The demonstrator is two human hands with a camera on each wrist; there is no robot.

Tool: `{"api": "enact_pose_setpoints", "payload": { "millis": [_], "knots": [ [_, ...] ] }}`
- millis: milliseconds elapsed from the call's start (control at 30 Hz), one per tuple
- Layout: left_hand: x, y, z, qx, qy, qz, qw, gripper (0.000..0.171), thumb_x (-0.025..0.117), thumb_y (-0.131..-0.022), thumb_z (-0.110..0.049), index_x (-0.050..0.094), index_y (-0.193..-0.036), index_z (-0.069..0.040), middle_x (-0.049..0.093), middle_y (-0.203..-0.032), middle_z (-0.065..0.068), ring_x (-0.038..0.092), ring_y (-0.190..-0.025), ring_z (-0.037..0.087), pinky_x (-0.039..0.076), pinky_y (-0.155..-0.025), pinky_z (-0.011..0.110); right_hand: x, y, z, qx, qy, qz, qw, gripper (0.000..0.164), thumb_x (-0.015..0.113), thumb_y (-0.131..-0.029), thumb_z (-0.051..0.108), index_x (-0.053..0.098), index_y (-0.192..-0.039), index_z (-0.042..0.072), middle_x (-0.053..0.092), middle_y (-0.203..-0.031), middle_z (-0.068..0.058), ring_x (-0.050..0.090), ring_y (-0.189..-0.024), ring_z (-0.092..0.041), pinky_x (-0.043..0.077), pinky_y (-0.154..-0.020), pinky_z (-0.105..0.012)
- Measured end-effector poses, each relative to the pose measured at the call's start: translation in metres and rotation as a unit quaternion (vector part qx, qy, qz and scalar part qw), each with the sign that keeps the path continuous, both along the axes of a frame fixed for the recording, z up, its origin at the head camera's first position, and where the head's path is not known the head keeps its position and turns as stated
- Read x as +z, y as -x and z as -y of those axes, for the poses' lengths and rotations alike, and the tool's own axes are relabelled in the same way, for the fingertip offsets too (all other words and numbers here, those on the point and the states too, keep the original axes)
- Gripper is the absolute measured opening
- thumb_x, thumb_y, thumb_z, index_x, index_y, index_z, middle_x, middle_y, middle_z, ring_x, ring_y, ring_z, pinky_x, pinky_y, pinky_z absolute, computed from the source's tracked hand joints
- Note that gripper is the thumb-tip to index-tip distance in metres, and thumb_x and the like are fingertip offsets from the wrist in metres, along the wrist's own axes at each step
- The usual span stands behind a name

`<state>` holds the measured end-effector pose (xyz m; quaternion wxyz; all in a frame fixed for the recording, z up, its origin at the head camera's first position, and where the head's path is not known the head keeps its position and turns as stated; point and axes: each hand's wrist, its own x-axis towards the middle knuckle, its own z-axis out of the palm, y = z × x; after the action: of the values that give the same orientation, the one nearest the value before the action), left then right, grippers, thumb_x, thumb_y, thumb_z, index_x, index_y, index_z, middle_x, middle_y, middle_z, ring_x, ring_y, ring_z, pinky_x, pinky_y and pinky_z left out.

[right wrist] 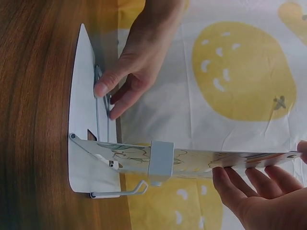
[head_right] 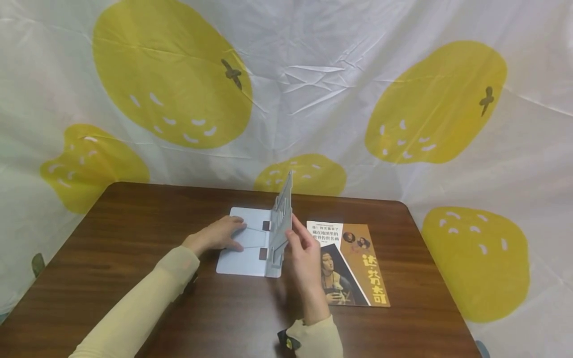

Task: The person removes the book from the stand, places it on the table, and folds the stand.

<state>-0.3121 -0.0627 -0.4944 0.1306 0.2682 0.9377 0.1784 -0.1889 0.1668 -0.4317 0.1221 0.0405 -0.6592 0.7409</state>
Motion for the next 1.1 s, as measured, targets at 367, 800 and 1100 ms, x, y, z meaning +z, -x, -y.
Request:
{"api": "enact_pose_setpoints", "payload": {
  "millis": [367, 800, 1100],
  "knots": [
    [0.0, -0.001, -0.003, -0.001, -0.013, 0.004, 0.9999, 0.071, 0.078, -0.083, -0.034, 0.051, -0.142, -0.004, 0.039, -0.15, 0.015, 0.032, -0.139, 0.033, 0.027, -0.113, 0.047, 0.001, 0.0, 0.008, -0.003, 0.005, -0.01, 1.0, 0.04, 0.053, -0.099, 0.006, 0.051, -0.138, -0.005, 0.052, -0.14, -0.017, 0.049, -0.128, -0.03, 0.044, -0.1, -0.042],
    [0.001, -0.003, -0.001, -0.006, -0.002, -0.009, 0.9999, 0.07, 0.077, -0.085, -0.033, 0.05, -0.142, -0.003, 0.041, -0.149, 0.017, 0.032, -0.139, 0.032, 0.027, -0.113, 0.043, 0.002, 0.003, 0.021, -0.003, -0.032, 0.003, 0.999, 0.04, 0.059, -0.097, 0.01, 0.056, -0.136, 0.001, 0.061, -0.126, -0.022, 0.06, -0.1, -0.015, 0.05, -0.089, -0.039],
    [0.005, -0.007, 0.002, -0.004, 0.01, 0.003, 0.9999, 0.068, 0.073, -0.089, -0.032, 0.046, -0.145, -0.005, 0.037, -0.152, 0.016, 0.031, -0.141, 0.032, 0.025, -0.114, 0.044, 0.005, 0.006, 0.031, 0.03, -0.037, 0.004, 0.999, 0.041, 0.061, -0.097, 0.01, 0.055, -0.136, -0.003, 0.058, -0.128, -0.027, 0.055, -0.12, -0.038, 0.046, -0.097, -0.045]
  ]
}}
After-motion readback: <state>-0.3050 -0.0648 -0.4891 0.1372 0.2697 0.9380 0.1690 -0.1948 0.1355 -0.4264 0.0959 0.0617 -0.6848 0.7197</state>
